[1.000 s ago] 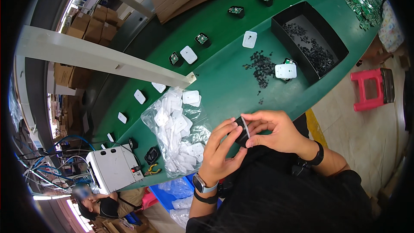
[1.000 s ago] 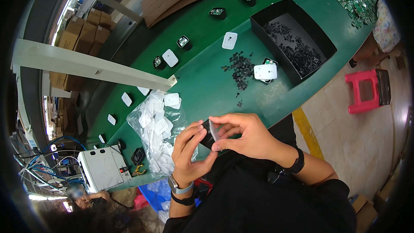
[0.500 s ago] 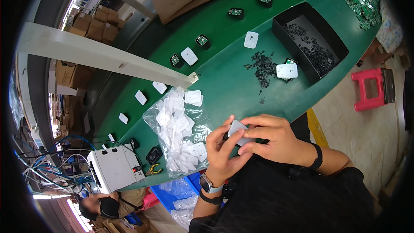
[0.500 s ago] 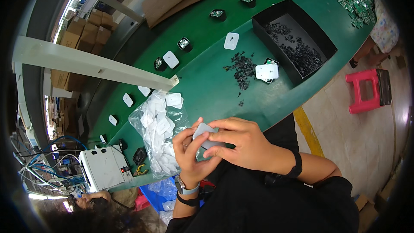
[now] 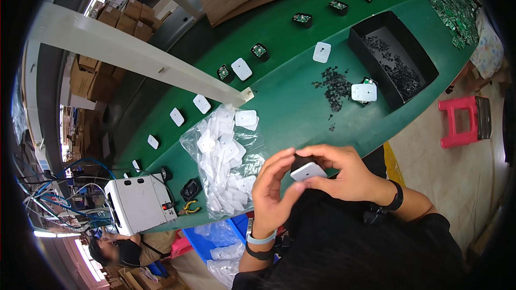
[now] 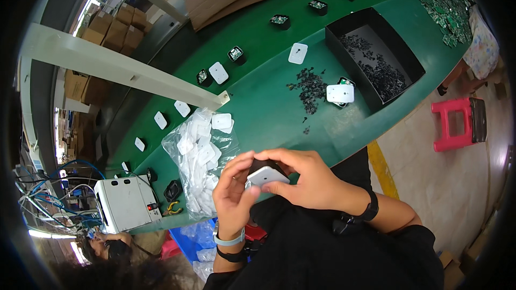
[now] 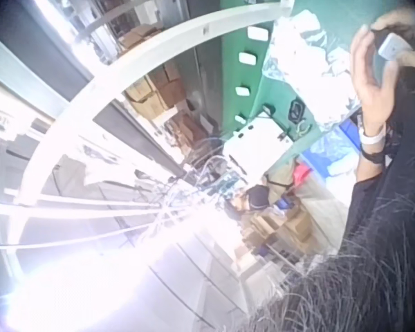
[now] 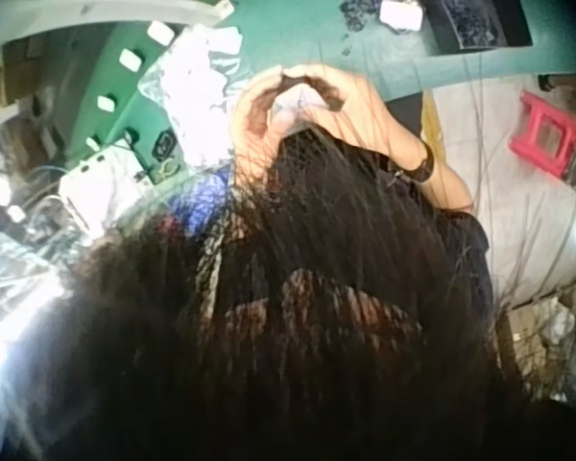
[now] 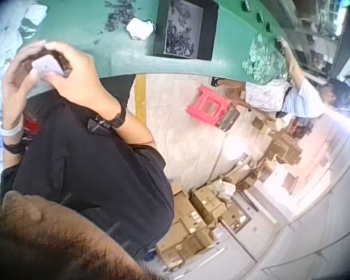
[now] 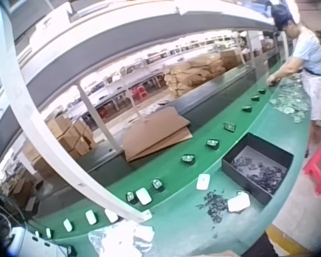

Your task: The person assembles small electronic devices by inserting circuit boards into white plastic casings and securing them with screws. They repeatedly pick up a casing, insert a board, add screws, and place the finished unit on the table.

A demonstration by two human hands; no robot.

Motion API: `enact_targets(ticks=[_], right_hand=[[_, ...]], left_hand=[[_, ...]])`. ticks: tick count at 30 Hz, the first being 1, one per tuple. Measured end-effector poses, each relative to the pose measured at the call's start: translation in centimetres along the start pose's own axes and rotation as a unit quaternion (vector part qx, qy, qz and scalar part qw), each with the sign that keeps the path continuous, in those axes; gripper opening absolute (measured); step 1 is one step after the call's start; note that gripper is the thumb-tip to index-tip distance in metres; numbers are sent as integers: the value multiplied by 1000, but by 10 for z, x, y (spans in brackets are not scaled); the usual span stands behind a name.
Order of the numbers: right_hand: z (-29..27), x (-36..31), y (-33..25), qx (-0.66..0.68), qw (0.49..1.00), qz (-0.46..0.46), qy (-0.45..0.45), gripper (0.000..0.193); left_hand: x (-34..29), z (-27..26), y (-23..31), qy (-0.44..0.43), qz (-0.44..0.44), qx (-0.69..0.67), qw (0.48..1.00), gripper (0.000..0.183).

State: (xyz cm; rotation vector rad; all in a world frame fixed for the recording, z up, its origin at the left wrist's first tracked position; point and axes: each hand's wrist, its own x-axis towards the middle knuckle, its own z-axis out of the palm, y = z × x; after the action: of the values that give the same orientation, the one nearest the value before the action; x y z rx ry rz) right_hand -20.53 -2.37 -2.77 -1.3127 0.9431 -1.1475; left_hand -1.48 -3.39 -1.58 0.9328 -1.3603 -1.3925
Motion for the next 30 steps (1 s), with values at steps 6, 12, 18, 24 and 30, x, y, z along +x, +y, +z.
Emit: enact_targets(ticks=[6,12,18,24,30], right_hand=[[0,-2,-3,-136,984,-113,27,56],[-3,5,-12,-189,959,-210,3,57],[-4,16,-14,-175,979,-92,-43,49],[-6,57,28,-82,995,-5,-52,42],[-95,227,79,-212,974,46,68,41]], left_hand=[[4,-17,11,-73,41,79,993,36],[8,-27,4,-94,180,142,969,36],[5,-33,-12,-68,37,122,989,35],[14,-29,-31,45,-46,14,998,48],[-3,-52,-39,53,-58,31,996,31]])
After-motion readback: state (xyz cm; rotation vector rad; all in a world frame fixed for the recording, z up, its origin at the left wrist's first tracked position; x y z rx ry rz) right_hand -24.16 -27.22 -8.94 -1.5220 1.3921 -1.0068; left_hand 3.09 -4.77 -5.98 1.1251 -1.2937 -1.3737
